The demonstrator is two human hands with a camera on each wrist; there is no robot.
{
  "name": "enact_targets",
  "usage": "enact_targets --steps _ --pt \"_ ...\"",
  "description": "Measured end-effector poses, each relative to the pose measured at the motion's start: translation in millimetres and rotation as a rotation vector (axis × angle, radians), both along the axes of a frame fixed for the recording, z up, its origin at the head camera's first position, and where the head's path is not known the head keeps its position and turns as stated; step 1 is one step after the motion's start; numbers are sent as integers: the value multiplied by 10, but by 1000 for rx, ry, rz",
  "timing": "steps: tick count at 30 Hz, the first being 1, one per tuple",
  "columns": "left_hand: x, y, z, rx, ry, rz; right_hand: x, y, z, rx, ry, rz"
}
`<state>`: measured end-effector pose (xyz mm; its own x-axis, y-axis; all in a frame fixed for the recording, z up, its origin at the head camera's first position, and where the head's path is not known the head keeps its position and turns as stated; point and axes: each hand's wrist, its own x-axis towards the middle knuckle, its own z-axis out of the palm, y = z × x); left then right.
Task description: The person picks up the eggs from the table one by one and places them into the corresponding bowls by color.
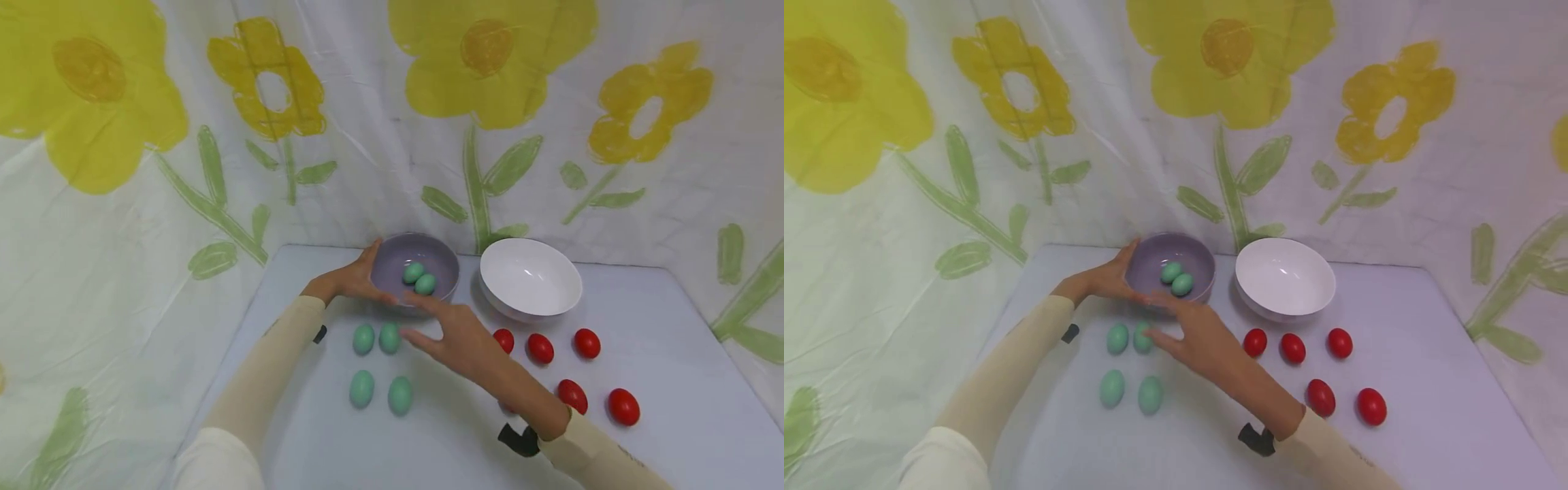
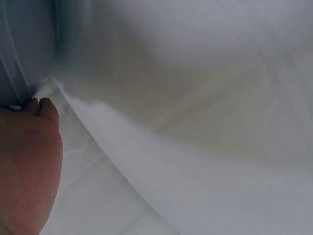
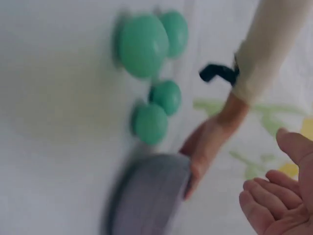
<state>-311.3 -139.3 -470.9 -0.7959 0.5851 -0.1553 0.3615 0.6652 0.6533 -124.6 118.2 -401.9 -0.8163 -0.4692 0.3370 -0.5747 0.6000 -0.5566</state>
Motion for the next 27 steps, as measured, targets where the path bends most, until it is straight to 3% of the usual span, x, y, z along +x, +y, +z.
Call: enact_targets --steps 5,10,18,27 --pt "18 1 37 3 -20 13 354 -2 -279 83 -205 48" --pt "47 14 50 16 -39 29 510 -4 -588 133 -321 41" --pt "72 6 0 -6 -54 36 641 -62 -916 161 -254 61" --pt "45 19 6 -3 -30 32 659 -67 -948 162 -212 19"
